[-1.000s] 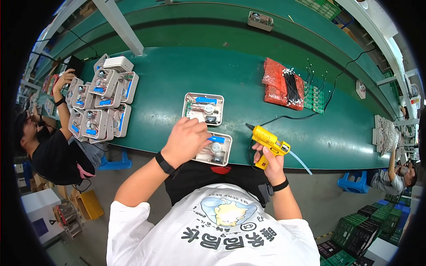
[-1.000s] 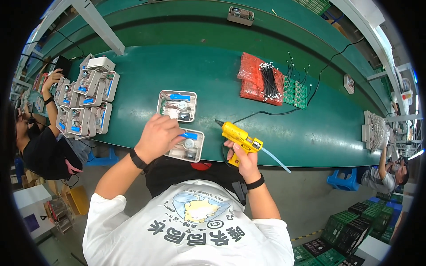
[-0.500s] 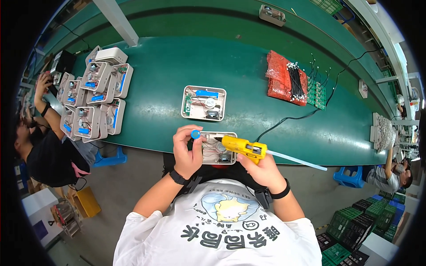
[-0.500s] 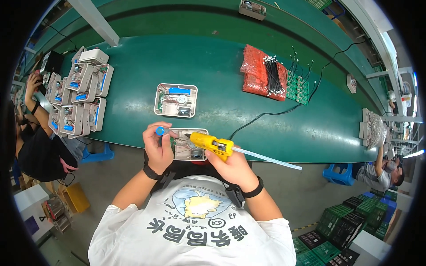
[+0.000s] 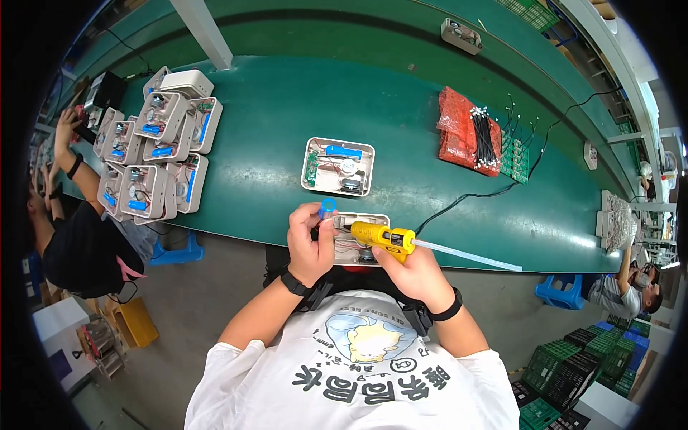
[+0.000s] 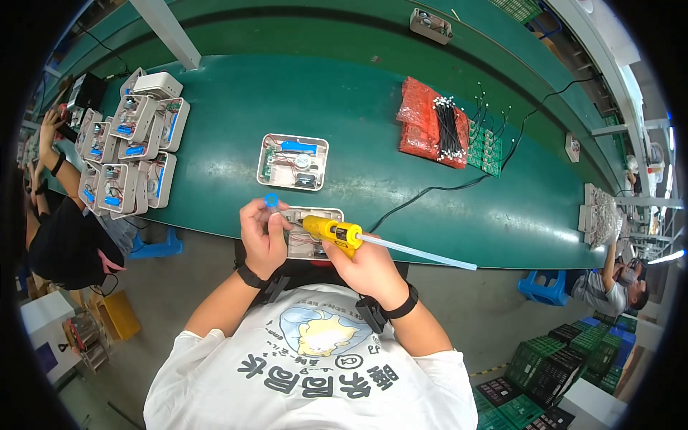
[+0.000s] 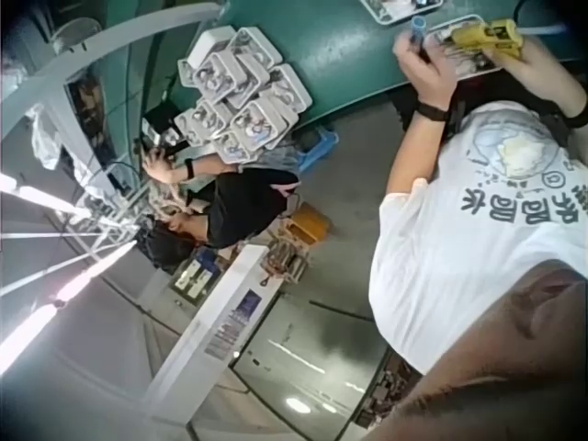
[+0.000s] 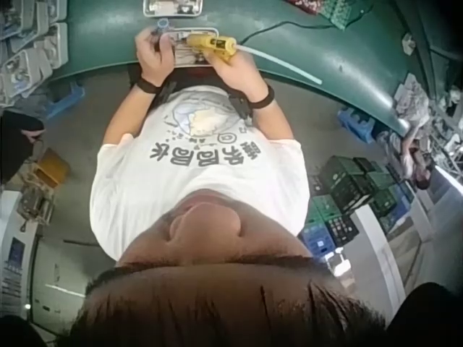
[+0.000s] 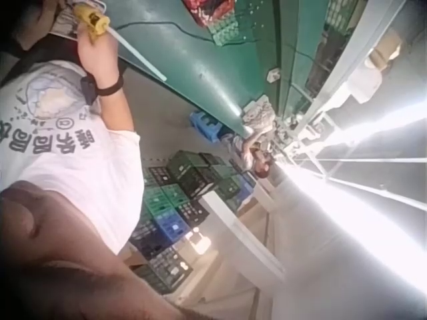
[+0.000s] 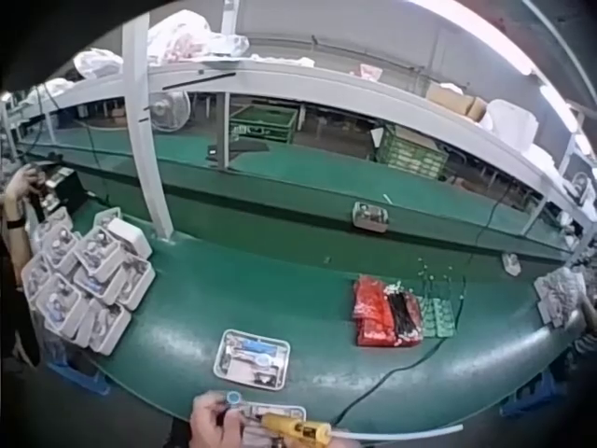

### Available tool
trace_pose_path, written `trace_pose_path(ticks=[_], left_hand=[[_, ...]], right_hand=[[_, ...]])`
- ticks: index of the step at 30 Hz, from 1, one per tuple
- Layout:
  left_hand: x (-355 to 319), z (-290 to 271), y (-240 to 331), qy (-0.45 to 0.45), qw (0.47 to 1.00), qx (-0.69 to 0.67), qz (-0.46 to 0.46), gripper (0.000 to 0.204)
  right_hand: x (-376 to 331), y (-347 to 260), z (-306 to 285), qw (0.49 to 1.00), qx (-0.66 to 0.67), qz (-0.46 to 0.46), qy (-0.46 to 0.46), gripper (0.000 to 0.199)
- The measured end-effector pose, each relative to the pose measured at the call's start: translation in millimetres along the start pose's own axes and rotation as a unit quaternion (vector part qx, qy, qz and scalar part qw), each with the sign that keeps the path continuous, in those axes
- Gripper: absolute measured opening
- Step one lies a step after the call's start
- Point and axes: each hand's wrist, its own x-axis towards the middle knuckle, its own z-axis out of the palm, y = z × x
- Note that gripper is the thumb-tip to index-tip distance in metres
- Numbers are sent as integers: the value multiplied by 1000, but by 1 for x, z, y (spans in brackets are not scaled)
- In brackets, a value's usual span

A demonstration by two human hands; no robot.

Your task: The person picks up a battery and places it into a plastic housing, then applies adhesive using a glue gun. They repeat this process for several housings, pausing once to insert a new glue stick into the glue gun.

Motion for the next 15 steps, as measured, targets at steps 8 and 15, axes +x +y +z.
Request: trace_pose_path(ticks=[8,15], left_hand=[[13,-1,12,14,996,82,31,29],[29,0,30,-12,985,157,73,25]], right_hand=[[-32,6,-21,992,51,33,108,26],[-30,20,-21,993,-5,45,106,32]])
